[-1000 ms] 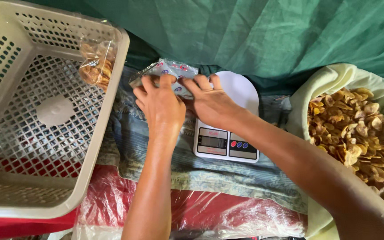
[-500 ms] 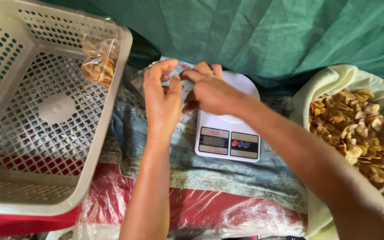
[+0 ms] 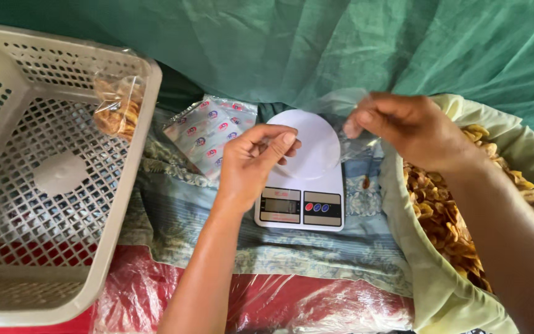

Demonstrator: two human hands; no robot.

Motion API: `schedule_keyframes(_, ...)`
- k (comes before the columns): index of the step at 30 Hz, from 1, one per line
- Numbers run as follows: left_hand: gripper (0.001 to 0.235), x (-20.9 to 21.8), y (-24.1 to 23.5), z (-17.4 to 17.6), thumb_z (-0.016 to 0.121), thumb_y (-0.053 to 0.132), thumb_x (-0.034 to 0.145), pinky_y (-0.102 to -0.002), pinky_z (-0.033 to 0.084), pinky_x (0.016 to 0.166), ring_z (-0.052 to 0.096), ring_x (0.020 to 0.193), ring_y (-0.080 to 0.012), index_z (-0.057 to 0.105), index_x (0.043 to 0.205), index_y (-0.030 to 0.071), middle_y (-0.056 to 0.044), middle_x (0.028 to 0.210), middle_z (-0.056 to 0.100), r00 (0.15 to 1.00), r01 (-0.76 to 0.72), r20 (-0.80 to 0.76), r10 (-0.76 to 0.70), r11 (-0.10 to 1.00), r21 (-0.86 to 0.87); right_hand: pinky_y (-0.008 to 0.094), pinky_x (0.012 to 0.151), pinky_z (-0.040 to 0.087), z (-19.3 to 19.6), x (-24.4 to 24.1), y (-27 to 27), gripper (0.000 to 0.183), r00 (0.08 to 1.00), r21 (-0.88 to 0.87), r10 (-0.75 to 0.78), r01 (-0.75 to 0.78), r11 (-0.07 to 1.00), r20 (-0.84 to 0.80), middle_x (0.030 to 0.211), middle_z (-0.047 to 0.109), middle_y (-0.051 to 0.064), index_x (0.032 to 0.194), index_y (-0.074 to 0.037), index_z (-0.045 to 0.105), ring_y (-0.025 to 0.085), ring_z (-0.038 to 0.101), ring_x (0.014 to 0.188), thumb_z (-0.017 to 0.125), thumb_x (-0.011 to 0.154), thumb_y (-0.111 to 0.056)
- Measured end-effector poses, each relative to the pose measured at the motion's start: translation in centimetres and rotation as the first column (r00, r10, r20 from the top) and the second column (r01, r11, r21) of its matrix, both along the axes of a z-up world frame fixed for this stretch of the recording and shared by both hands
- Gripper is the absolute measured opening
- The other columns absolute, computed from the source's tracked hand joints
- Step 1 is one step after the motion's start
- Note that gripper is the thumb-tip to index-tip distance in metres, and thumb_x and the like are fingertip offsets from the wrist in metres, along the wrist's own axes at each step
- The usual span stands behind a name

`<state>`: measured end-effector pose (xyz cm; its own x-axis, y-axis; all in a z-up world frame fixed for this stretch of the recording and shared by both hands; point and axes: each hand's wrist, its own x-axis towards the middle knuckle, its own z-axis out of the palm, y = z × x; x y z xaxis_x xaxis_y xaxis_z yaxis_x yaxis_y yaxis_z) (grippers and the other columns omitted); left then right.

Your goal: The person scoops dried fruit from a large sack into small plastic bags, weighs each bag on a digital scale, and places the sealed bags into a basket. The process is repeated multiple times throughout the video.

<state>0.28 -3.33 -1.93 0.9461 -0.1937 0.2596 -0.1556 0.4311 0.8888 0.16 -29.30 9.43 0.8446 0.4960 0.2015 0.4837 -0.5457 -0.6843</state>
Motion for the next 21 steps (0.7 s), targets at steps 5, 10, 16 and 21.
schedule_keyframes(5, 0.018, -1.0, -2.2, 0.0, 0.069, 0.015, 0.1, -0.026, 0.054, 0.071, 0.067, 0.081, -0.0096, 0.074, 0.109, 0.0, -0.007, 0.092, 0.076, 0.997, -0.056, -0.055, 0.062, 0.994, 0.094, 0.032, 0.092, 0.057, -2.9, -0.6, -2.4, 0.031, 0.949, -0.17, -0.216, 0.179, 0.969, -0.229, 0.1, 0.077, 0.005, 0.114, -0.007, 0.074, 0.014, 0.072, 0.097, 0.059, 0.099, -0.029)
schedule_keyframes(10, 0.015, -2.8, -2.7, 2.0, 0.069, 0.015, 0.099, -0.028, 0.056, 0.071, 0.071, 0.077, -0.0129, 0.072, 0.103, 0.001, -0.007, 0.089, 0.076, 0.956, -0.27, 0.225, 0.188, 0.864, 0.424, 0.04, 0.099, 0.048, -1.3, -3.1, -0.9, 0.069, 0.886, -0.204, -0.091, 0.202, 0.958, 0.454, 0.124, 0.056, 0.014, 0.14, 0.0, 0.055, 0.029, 0.058, 0.112, 0.079, 0.085, -0.034)
schedule_keyframes(16, 0.016, -4.2, -3.3, 3.1, 0.065, 0.017, 0.102, -0.034, 0.053, 0.068, 0.068, 0.076, -0.025, 0.07, 0.102, 0.001, -0.01, 0.092, 0.069, 0.929, -0.219, 0.369, 0.021, 0.836, 0.504, 0.041, 0.089, 0.043, -2.0, -3.9, 2.0, 0.023, 0.859, -0.246, 0.018, 0.126, 0.961, 0.512, 0.101, 0.067, 0.005, 0.107, -0.008, 0.071, 0.023, 0.063, 0.094, 0.079, 0.088, -0.018)
schedule_keyframes(21, 0.017, -4.7, -3.9, 3.1, 0.062, 0.018, 0.105, -0.035, 0.054, 0.065, 0.067, 0.079, -0.0259, 0.065, 0.102, 0.001, -0.011, 0.093, 0.065, 0.923, -0.253, 0.375, 0.082, 0.866, 0.431, 0.035, 0.081, 0.046, -2.9, -4.0, 0.8, 0.008, 0.918, -0.136, -0.104, 0.167, 0.977, 0.383, 0.091, 0.068, 0.004, 0.096, -0.004, 0.071, 0.022, 0.062, 0.084, 0.075, 0.094, -0.011)
